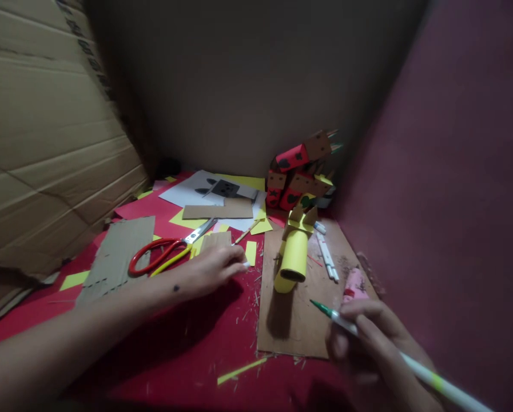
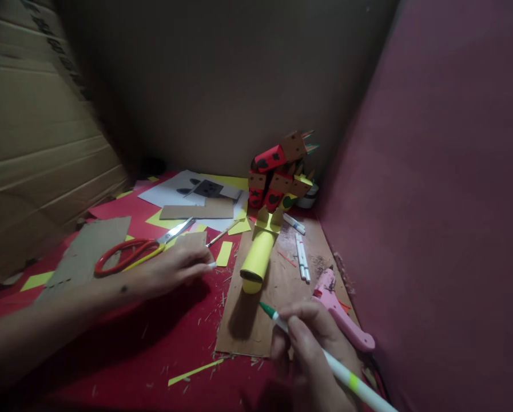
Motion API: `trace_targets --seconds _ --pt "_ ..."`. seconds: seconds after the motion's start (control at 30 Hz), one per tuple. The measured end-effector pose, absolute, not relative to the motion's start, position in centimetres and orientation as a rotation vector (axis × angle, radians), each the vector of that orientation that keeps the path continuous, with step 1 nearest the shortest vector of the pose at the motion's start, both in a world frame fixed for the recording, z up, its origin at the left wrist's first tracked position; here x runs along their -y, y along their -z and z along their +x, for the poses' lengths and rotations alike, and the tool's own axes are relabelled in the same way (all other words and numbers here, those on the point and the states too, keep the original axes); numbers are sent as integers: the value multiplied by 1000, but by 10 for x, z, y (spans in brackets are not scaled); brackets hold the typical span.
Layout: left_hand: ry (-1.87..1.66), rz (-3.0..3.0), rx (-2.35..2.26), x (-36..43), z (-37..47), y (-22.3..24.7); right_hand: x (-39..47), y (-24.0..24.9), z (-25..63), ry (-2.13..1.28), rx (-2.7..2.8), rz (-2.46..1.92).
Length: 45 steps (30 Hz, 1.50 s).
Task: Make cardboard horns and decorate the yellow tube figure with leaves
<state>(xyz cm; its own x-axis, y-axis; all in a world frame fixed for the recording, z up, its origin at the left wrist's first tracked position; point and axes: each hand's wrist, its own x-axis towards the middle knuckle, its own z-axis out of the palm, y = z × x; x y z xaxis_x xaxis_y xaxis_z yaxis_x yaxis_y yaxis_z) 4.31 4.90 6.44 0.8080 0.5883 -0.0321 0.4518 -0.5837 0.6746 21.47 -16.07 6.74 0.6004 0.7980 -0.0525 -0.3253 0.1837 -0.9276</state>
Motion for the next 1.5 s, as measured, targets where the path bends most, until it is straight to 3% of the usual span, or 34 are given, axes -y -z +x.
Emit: trace_targets --seconds 0.17,0.47,0.87,1.13,1.5 --pt "-463 2279 -781 -65 65 -56 133 -63 229 -570 610 -1169" --pt "-302 1786 -490 -22 95 -67 106 -89 246 -355 775 -1171" --pt "-324 984 -321 -26 110 -57 98 -60 241 -146 1215 -1235" --pt "-337 842 -419 -27 132 -59 97 -61 234 30 1401 -1240" --pt "-496 978 -377 -14 123 -70 94 -90 234 -55 1227 -1044"
